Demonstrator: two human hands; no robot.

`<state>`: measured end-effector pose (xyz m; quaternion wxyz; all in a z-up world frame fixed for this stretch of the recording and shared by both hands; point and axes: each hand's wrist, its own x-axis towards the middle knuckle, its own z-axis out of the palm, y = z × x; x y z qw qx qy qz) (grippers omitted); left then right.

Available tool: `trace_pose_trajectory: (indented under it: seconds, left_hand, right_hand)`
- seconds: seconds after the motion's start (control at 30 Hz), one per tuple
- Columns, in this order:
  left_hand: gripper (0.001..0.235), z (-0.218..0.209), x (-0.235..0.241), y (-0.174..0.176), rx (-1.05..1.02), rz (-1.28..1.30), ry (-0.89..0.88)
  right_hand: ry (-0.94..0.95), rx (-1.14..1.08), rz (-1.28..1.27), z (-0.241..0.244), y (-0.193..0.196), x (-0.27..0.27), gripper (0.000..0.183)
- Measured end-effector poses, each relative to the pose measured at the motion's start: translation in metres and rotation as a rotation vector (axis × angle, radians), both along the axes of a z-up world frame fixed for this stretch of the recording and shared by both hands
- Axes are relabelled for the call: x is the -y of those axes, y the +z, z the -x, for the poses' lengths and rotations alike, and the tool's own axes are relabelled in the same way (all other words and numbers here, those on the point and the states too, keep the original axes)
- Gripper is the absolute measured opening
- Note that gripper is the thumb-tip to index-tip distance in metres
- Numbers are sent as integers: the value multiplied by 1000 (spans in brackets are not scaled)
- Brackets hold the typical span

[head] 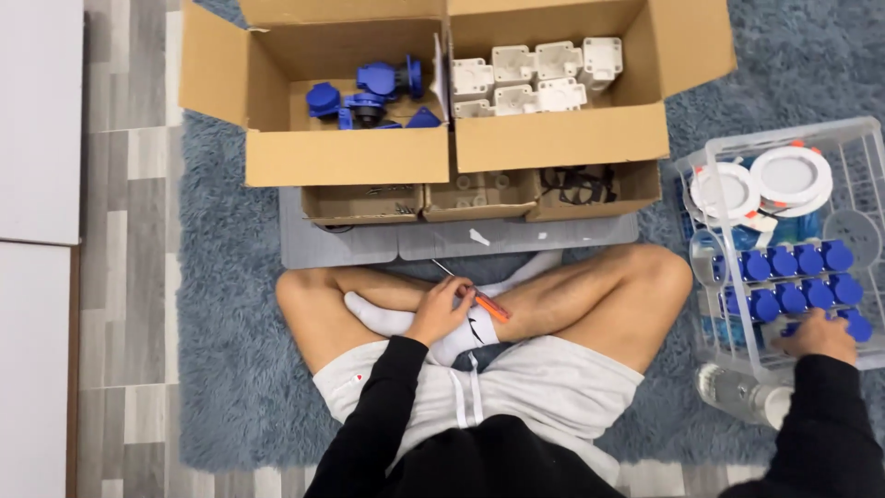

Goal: Assembling blue electrical socket components onto white mounting bases using a manual screwdriver.

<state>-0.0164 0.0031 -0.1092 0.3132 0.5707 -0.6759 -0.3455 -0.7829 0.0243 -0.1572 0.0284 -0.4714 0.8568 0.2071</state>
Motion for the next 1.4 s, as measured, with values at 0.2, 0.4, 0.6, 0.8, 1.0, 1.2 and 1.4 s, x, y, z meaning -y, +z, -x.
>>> trace_pose_trajectory:
  seconds: [0.2, 0.4, 0.6, 0.8, 1.0, 1.2, 1.4]
  left_hand:
    - [19, -2, 2, 2, -30, -4, -19]
    - [20, -1, 1, 4, -56, 8, -16]
    - [19, -4, 0, 60, -240, 149, 19]
    - [40, -31, 15, 132, -309, 509, 63]
    - [31, -38, 37, 141, -278, 579, 42]
    - [26, -41, 44, 127, -407, 490, 72]
    - [15, -40, 47, 123, -548, 363, 153]
  right_hand:
    - [218, 108, 403, 41, 20, 5, 83]
    - [356, 335, 841, -208, 185, 7, 71]
    - [682, 790, 1049, -416, 202, 47, 77]
    - [879, 1454, 796, -557, 190, 81, 64]
    - [1219, 1426, 806, -604, 165, 118, 60]
    - [1213, 1449, 781, -604, 160, 127, 59]
    - [1173, 1472, 777, -603, 156, 125, 62]
